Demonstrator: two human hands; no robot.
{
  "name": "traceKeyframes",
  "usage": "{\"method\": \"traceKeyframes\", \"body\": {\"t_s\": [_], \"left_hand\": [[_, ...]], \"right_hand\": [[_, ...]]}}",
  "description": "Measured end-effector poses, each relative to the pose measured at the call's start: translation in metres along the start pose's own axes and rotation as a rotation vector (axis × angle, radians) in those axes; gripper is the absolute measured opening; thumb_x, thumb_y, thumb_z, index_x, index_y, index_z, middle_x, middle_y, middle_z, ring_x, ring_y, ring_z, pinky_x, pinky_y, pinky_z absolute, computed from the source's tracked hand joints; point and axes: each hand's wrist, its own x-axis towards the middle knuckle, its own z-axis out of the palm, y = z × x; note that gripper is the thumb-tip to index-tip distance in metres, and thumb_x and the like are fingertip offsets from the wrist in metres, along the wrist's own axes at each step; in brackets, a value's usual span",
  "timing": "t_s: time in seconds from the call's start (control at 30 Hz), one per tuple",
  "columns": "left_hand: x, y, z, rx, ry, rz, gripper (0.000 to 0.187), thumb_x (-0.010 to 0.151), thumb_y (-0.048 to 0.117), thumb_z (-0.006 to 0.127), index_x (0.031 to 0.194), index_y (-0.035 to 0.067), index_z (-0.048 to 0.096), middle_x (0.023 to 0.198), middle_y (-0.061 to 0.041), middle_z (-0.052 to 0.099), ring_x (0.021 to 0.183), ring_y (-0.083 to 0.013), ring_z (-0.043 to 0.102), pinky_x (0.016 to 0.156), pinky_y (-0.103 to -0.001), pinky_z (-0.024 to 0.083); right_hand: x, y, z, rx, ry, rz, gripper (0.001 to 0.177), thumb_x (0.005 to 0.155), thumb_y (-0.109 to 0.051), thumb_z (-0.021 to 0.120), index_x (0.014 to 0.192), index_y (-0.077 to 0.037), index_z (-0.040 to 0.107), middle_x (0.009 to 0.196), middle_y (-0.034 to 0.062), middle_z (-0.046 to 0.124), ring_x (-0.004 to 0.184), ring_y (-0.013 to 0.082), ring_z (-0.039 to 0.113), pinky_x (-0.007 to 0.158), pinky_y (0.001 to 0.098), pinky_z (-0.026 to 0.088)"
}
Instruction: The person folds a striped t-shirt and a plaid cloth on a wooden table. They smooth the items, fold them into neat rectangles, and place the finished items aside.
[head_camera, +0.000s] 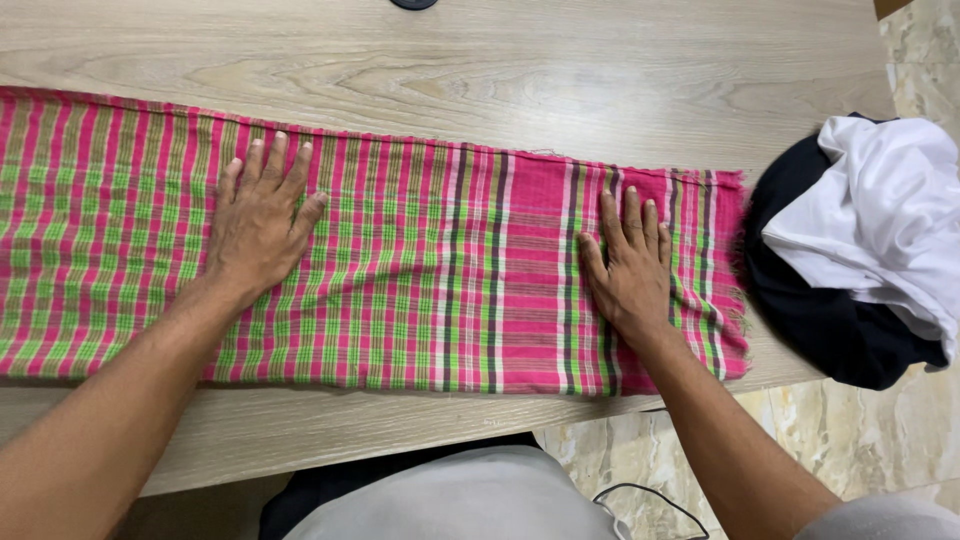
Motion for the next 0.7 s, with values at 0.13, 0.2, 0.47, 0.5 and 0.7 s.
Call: {"method": "traceKeyframes", "body": {"t_s": [0.13, 0.2, 0.47, 0.5, 0.7], "left_hand": [[-0.003, 0.0, 0.001, 0.023, 0.023, 0.002, 0.071, 0.108, 0.055, 0.024, 0.164, 0.012, 0.021, 0.17, -0.02, 0.017, 0.156, -0.0387, 0.012, 0.125, -0.055, 0.005], [-0.007, 0.0, 0.001, 0.023, 0.035, 0.002, 0.07, 0.109, 0.054, 0.026, 0.164, 0.011, 0.021, 0.169, -0.02, 0.018, 0.157, -0.0393, 0.013, 0.126, -0.056, 0.006], [-0.009, 0.005, -0.009, 0.021, 0.065, 0.046, 0.068, 0.108, 0.051, 0.03, 0.163, 0.01, 0.025, 0.168, -0.02, 0.023, 0.154, -0.0391, 0.018, 0.124, -0.056, 0.011], [-0.008, 0.006, -0.01, 0.013, 0.031, 0.02, 0.066, 0.109, 0.05, 0.03, 0.163, 0.013, 0.028, 0.169, -0.018, 0.025, 0.155, -0.0369, 0.021, 0.125, -0.055, 0.014], [-0.003, -0.021, -0.026, -0.086, 0.046, -0.049, 0.061, 0.111, 0.048, 0.03, 0.162, 0.015, 0.036, 0.168, -0.014, 0.034, 0.156, -0.0323, 0.03, 0.127, -0.053, 0.02]], "right_hand": [[0.001, -0.006, -0.01, -0.001, -0.003, -0.009, 0.072, 0.105, -0.063, 0.025, 0.166, -0.024, 0.02, 0.174, 0.0126, 0.012, 0.159, 0.0348, 0.008, 0.127, 0.0524, 0.006], [0.001, -0.011, -0.017, -0.011, -0.017, 0.005, 0.072, 0.105, -0.062, 0.025, 0.166, -0.024, 0.021, 0.173, 0.0124, 0.012, 0.159, 0.0348, 0.008, 0.127, 0.0526, 0.007], [0.017, -0.032, -0.018, 0.029, -0.002, 0.054, 0.073, 0.105, -0.063, 0.026, 0.165, -0.023, 0.02, 0.174, 0.0133, 0.008, 0.16, 0.0331, 0.004, 0.125, 0.054, 0.002], [0.018, -0.033, -0.016, 0.024, -0.013, 0.039, 0.073, 0.105, -0.063, 0.026, 0.165, -0.023, 0.019, 0.174, 0.0135, 0.009, 0.16, 0.0331, 0.004, 0.126, 0.0538, 0.002], [0.014, -0.02, -0.014, -0.034, -0.035, 0.021, 0.072, 0.104, -0.062, 0.027, 0.166, -0.026, 0.019, 0.173, 0.0119, 0.01, 0.159, 0.034, 0.006, 0.126, 0.0527, 0.003]]}}
